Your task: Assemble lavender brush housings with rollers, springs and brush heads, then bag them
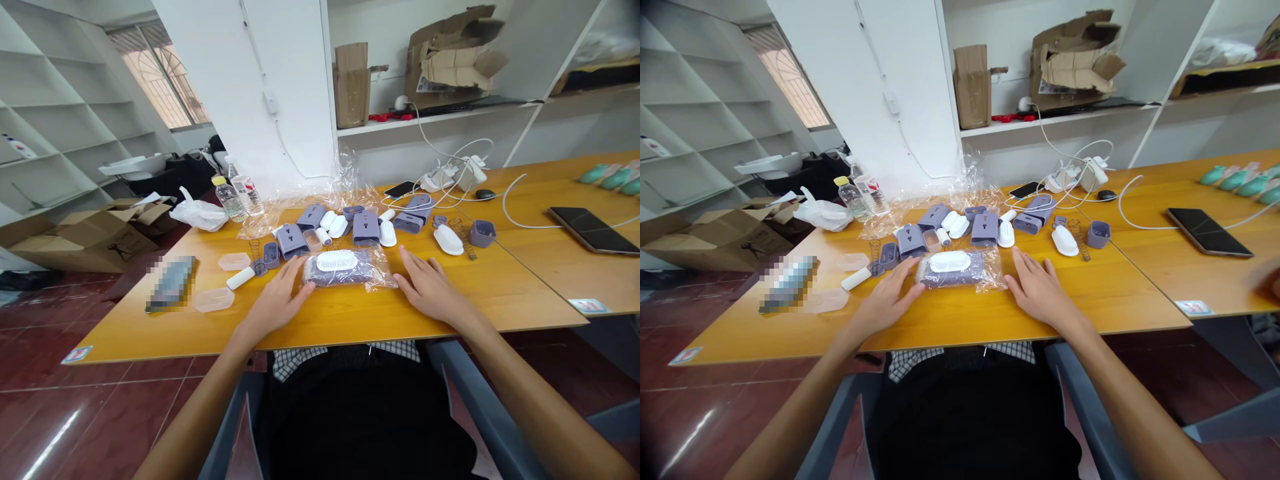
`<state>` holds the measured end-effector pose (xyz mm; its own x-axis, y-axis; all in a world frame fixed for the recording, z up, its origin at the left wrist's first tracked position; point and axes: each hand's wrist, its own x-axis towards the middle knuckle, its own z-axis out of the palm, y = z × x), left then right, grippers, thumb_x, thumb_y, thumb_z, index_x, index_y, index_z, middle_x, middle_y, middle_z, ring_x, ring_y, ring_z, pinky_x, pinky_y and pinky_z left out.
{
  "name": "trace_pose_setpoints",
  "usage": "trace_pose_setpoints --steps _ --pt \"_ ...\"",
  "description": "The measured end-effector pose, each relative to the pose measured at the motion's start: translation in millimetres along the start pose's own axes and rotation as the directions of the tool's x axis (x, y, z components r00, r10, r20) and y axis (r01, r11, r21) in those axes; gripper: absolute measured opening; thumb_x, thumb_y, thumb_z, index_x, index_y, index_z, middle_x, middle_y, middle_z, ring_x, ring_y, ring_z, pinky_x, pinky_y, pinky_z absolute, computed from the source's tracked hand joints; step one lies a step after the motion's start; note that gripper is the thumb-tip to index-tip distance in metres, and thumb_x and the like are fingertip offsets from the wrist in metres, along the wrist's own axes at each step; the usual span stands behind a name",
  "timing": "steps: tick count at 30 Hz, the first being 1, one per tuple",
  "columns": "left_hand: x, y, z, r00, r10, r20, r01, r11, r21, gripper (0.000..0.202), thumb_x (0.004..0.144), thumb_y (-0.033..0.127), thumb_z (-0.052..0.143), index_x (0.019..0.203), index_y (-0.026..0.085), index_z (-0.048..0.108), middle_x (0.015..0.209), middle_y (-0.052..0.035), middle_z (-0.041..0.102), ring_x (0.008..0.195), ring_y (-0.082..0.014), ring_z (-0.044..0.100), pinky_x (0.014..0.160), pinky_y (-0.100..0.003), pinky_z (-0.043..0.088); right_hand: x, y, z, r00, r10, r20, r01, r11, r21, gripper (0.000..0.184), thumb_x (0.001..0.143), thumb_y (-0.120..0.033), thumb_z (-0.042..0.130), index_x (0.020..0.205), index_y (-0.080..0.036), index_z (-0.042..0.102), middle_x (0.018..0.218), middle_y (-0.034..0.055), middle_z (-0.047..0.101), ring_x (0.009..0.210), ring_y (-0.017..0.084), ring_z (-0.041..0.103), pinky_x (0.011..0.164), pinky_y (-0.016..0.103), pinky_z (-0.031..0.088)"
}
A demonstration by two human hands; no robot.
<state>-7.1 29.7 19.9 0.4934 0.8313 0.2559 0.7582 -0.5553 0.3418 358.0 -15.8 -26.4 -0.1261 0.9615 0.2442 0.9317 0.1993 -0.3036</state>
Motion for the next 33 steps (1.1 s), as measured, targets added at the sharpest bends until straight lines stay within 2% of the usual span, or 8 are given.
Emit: trace_pose_setpoints --steps 8,13,17,20,23,26,30,33 --pt "23.6 -6.5 -12.0 0.982 0.11 0.156 -0.089 0.987 -0.137 0.082 0.095 0.054 0.072 0.165 0.03 0.038 0.175 -0.0119 0.039 0.163 -0.0366 0.037 0.131 -0.058 0.037 34.6 -4.2 -22.3 0.951 -0.293 0.096 0.256 0.925 0.281 0.055 0.114 -0.048 0.03 0.153 -0.028 0.064 0.167 0.005 0.054 0.158 0.029 0.046 0.13 0.055 0.038" --pt "16.9 -7.0 -3.8 0.977 -0.149 0.154 0.207 0.838 -0.504 0.081 0.092 0.048 0.076 0.162 0.028 0.039 0.165 -0.0208 0.048 0.124 -0.0346 0.073 0.101 -0.054 0.064 31.9 -15.2 -11.8 0.958 -0.269 0.1 0.24 0.943 0.231 0.062 0.107 -0.055 0.051 0.158 -0.022 0.058 0.167 0.0126 0.053 0.154 0.034 0.052 0.128 0.057 0.042" --pt "2.7 -0.6 5.7 0.933 -0.316 0.173 0.346 0.652 -0.675 0.074 0.102 0.042 0.064 0.166 0.027 0.029 0.145 -0.0224 0.065 0.109 -0.0284 0.077 0.095 -0.053 0.066 20.3 -23.2 5.3 0.974 -0.228 0.02 0.221 0.96 0.171 0.066 0.106 -0.047 0.052 0.166 -0.019 0.047 0.167 0.0148 0.053 0.153 0.034 0.052 0.128 0.061 0.04" --pt "-8.5 9.8 10.1 0.958 -0.239 0.157 0.286 0.775 -0.563 0.082 0.098 0.048 0.07 0.166 0.026 0.03 0.147 -0.0218 0.065 0.121 -0.0345 0.073 0.1 -0.058 0.062 14.2 -31.6 11.5 0.976 -0.216 -0.006 0.215 0.968 0.126 0.063 0.106 -0.043 0.05 0.165 -0.021 0.048 0.163 0.0137 0.058 0.15 0.033 0.055 0.126 0.06 0.042" --pt "-18.7 23.2 14.2 0.989 -0.15 -0.002 0.147 0.968 -0.203 0.1 0.083 0.061 0.084 0.164 0.028 0.035 0.17 -0.0227 0.041 0.155 -0.0479 0.042 0.119 -0.073 0.042 7.1 -43.9 13.5 0.971 -0.239 -0.006 0.238 0.968 0.077 0.06 0.106 -0.044 0.051 0.164 -0.027 0.049 0.162 0.0113 0.059 0.149 0.034 0.056 0.125 0.062 0.042" --pt "-22.8 32.6 14.5 0.999 -0.045 -0.001 0.045 0.998 0.045 0.106 0.079 0.064 0.087 0.165 0.029 0.035 0.178 -0.0207 0.026 0.165 -0.0494 0.02 0.127 -0.076 0.025 -0.8 -54.1 15.6 0.964 -0.267 -0.002 0.267 0.963 0.042 0.057 0.107 -0.043 0.051 0.162 -0.027 0.05 0.163 0.0118 0.058 0.15 0.035 0.055 0.125 0.066 0.04" --pt "-12.9 32.4 -2.4 0.996 0.039 0.081 -0.047 0.994 0.096 0.083 0.084 0.056 0.084 0.153 0.028 0.048 0.167 -0.0155 0.046 0.162 -0.0453 0.031 0.13 -0.071 0.024 -2.4 -54.2 13.0 0.957 -0.291 0.011 0.289 0.955 0.069 0.051 0.106 -0.043 0.054 0.154 -0.028 0.057 0.162 0.012 0.059 0.149 0.034 0.056 0.124 0.065 0.041" --pt "0.1 28.4 -19.4 0.979 0.107 0.176 -0.109 0.994 0.0 0.07 0.085 0.054 0.08 0.144 0.028 0.054 0.154 -0.0118 0.059 0.147 -0.0394 0.053 0.12 -0.058 0.045 5.7 -48.1 5.4 0.948 -0.316 0.04 0.31 0.943 0.122 0.053 0.097 -0.051 0.07 0.144 -0.03 0.063 0.17 0.0101 0.049 0.16 0.038 0.04 0.126 0.065 0.039"
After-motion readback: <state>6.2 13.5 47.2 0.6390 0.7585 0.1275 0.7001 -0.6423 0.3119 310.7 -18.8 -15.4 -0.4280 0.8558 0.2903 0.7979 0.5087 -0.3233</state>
